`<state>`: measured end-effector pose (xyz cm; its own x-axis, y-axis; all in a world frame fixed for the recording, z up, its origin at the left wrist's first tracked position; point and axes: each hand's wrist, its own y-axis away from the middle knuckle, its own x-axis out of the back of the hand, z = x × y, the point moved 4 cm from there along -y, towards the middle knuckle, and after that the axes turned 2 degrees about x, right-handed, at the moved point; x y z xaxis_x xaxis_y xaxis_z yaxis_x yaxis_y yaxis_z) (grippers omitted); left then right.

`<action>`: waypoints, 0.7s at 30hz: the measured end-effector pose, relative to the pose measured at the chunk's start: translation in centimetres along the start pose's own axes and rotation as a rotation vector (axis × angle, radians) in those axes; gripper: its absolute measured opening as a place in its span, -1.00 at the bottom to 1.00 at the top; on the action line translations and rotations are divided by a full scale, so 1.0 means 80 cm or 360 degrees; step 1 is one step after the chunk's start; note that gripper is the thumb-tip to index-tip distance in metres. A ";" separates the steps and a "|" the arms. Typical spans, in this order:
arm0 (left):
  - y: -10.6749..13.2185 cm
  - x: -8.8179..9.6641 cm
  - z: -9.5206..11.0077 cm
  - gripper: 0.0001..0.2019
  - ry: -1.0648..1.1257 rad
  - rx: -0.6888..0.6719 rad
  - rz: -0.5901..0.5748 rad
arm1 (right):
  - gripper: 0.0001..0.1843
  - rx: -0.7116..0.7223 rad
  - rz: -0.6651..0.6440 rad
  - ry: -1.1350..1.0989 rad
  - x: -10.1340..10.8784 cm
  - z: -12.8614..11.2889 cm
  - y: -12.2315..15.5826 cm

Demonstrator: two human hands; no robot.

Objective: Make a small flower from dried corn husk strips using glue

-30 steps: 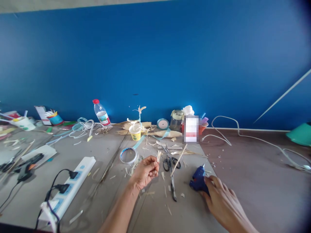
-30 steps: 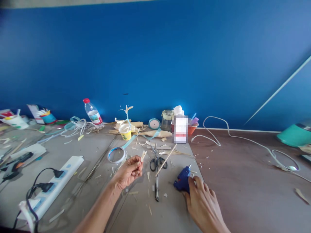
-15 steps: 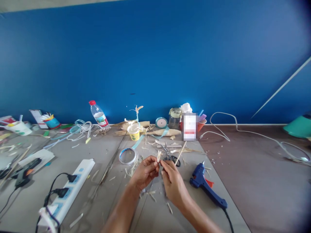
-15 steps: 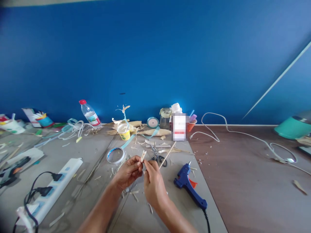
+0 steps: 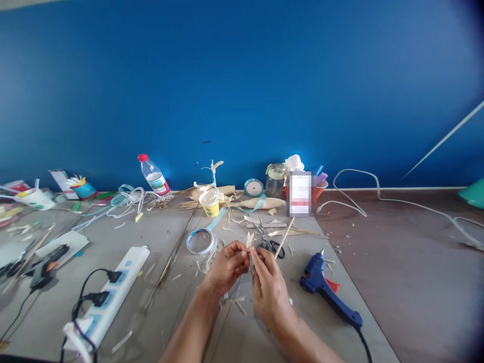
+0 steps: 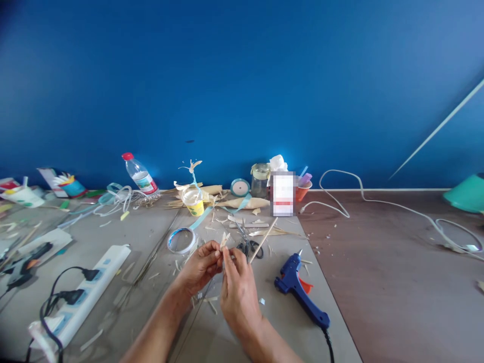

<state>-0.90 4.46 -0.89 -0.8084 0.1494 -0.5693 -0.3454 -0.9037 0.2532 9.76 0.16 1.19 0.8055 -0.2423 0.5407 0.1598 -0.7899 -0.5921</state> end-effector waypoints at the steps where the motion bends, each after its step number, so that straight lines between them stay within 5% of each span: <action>1: 0.000 0.000 0.000 -0.74 0.0004 -0.0005 -0.0001 | -0.47 0.0008 0.0001 0.0013 0.000 0.000 0.000; 21: 0.001 -0.001 0.002 -0.74 -0.0045 -0.0036 0.0009 | -0.47 0.0031 0.0048 0.0069 0.002 0.000 0.001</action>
<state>-0.89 4.43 -0.69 -0.8237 0.1553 -0.5453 -0.3301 -0.9133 0.2386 9.92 0.08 1.23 0.7848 -0.2905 0.5474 0.1469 -0.7709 -0.6197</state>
